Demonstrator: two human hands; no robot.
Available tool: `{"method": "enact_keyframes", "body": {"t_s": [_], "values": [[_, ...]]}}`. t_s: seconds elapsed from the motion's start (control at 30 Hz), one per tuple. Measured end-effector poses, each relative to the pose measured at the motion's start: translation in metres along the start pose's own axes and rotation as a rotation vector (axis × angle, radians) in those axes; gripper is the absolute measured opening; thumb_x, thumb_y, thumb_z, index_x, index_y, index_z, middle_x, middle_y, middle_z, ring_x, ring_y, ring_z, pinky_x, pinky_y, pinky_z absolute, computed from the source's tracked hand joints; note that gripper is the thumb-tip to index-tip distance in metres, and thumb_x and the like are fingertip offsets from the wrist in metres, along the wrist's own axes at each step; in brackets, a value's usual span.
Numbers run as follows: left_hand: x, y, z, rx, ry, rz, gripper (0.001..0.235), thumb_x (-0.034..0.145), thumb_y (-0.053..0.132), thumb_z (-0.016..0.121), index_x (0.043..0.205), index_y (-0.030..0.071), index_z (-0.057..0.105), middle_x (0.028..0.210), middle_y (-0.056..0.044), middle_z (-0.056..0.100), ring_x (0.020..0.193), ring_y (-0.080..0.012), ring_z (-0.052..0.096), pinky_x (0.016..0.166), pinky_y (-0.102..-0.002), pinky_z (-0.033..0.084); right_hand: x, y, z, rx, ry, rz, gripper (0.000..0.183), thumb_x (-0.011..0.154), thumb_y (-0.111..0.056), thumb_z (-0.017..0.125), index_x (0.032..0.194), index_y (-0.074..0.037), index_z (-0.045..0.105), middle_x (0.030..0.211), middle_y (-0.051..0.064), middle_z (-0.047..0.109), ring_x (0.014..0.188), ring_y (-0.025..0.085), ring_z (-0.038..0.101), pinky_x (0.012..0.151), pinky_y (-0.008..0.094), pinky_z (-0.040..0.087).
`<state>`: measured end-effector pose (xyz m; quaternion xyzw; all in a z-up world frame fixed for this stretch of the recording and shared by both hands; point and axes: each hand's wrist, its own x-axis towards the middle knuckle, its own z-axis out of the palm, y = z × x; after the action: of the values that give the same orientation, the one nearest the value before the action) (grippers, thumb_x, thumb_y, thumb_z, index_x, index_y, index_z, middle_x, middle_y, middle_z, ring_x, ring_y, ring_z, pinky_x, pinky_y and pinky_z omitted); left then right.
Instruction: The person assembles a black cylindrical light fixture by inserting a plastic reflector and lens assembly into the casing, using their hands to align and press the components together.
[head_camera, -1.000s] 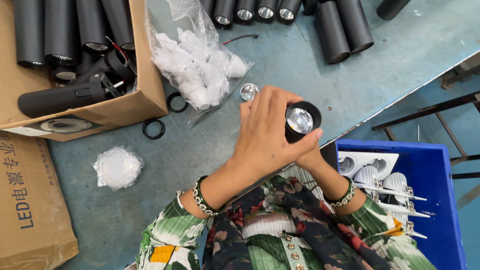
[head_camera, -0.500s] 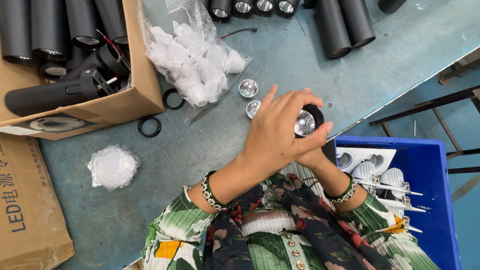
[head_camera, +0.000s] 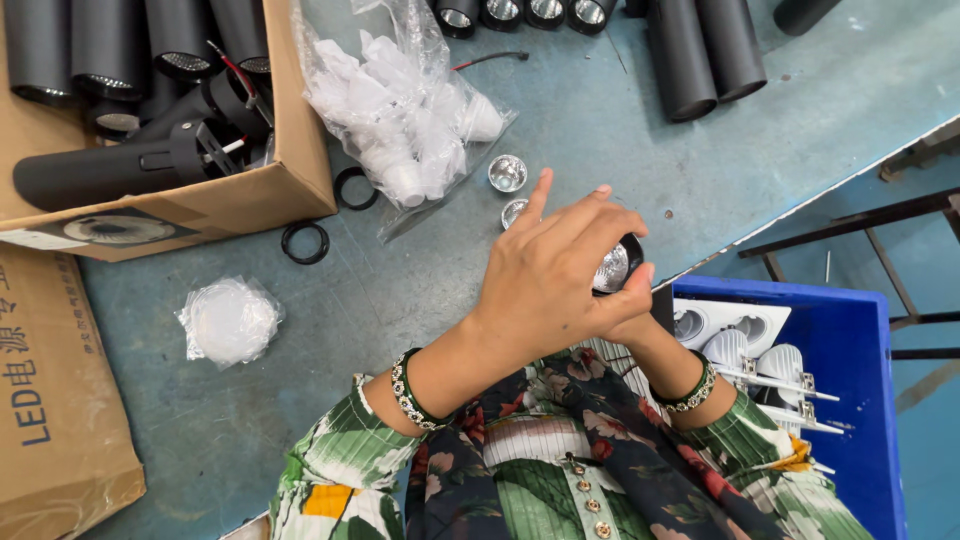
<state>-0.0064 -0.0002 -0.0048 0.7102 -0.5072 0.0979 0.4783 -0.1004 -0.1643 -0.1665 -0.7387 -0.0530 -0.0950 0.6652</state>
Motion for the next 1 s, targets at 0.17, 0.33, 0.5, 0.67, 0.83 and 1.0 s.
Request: {"method": "enact_keyframes", "body": {"t_s": [0.17, 0.33, 0.5, 0.67, 0.83, 1.0], "values": [[-0.006, 0.000, -0.011, -0.093, -0.078, -0.015, 0.043, 0.098, 0.042, 0.068, 0.128, 0.012, 0.066, 0.127, -0.008, 0.067, 0.141, -0.0374, 0.056, 0.125, -0.068, 0.027, 0.001, -0.009, 0.002, -0.047, 0.035, -0.083, 0.079, 0.094, -0.024, 0.072, 0.158, -0.004, 0.031, 0.164, 0.013, 0.034, 0.153, 0.026, 0.035, 0.125, 0.044, 0.031], [-0.013, -0.005, -0.010, -0.106, -0.060, -0.033, 0.036, 0.099, 0.041, 0.067, 0.127, 0.017, 0.067, 0.132, -0.004, 0.067, 0.146, -0.0343, 0.053, 0.127, -0.065, 0.027, -0.007, -0.001, 0.005, -0.045, 0.064, -0.020, 0.062, 0.092, -0.021, 0.079, 0.145, -0.002, 0.054, 0.146, 0.014, 0.060, 0.135, 0.025, 0.060, 0.112, 0.044, 0.052], [-0.004, -0.004, -0.010, -0.192, -0.091, -0.020, 0.045, 0.098, 0.044, 0.068, 0.132, 0.015, 0.066, 0.139, -0.005, 0.064, 0.149, -0.0336, 0.052, 0.128, -0.063, 0.026, 0.006, -0.019, 0.000, -0.044, 0.031, -0.077, 0.064, 0.092, -0.023, 0.075, 0.147, -0.003, 0.050, 0.144, 0.012, 0.060, 0.133, 0.023, 0.061, 0.110, 0.041, 0.052], [0.001, -0.018, -0.033, -0.243, -0.070, 0.196, 0.053, 0.083, 0.033, 0.076, 0.126, 0.005, 0.063, 0.136, -0.019, 0.056, 0.136, -0.0439, 0.049, 0.114, -0.057, 0.039, 0.020, -0.055, -0.016, 0.332, -0.085, -0.024, 0.082, 0.083, -0.023, 0.079, 0.153, -0.001, 0.043, 0.144, 0.012, 0.056, 0.135, 0.021, 0.055, 0.114, 0.038, 0.045], [-0.008, -0.033, -0.030, -0.259, -0.136, 0.222, 0.038, 0.090, 0.023, 0.083, 0.120, 0.009, 0.064, 0.126, -0.006, 0.067, 0.120, -0.0269, 0.068, 0.098, -0.036, 0.058, 0.017, -0.085, -0.018, -0.141, 0.017, -0.126, 0.092, 0.080, -0.020, 0.087, 0.154, -0.004, 0.036, 0.149, 0.014, 0.049, 0.142, 0.023, 0.048, 0.120, 0.037, 0.038], [-0.009, -0.018, -0.023, -0.066, -0.014, 0.222, 0.041, 0.083, 0.033, 0.086, 0.105, 0.007, 0.064, 0.106, -0.006, 0.064, 0.102, -0.0282, 0.065, 0.083, -0.037, 0.055, 0.003, -0.069, 0.029, -0.062, 0.343, -0.475, 0.102, 0.079, -0.051, 0.092, 0.151, -0.016, 0.028, 0.148, 0.009, 0.037, 0.143, 0.024, 0.046, 0.121, 0.037, 0.041]]}}
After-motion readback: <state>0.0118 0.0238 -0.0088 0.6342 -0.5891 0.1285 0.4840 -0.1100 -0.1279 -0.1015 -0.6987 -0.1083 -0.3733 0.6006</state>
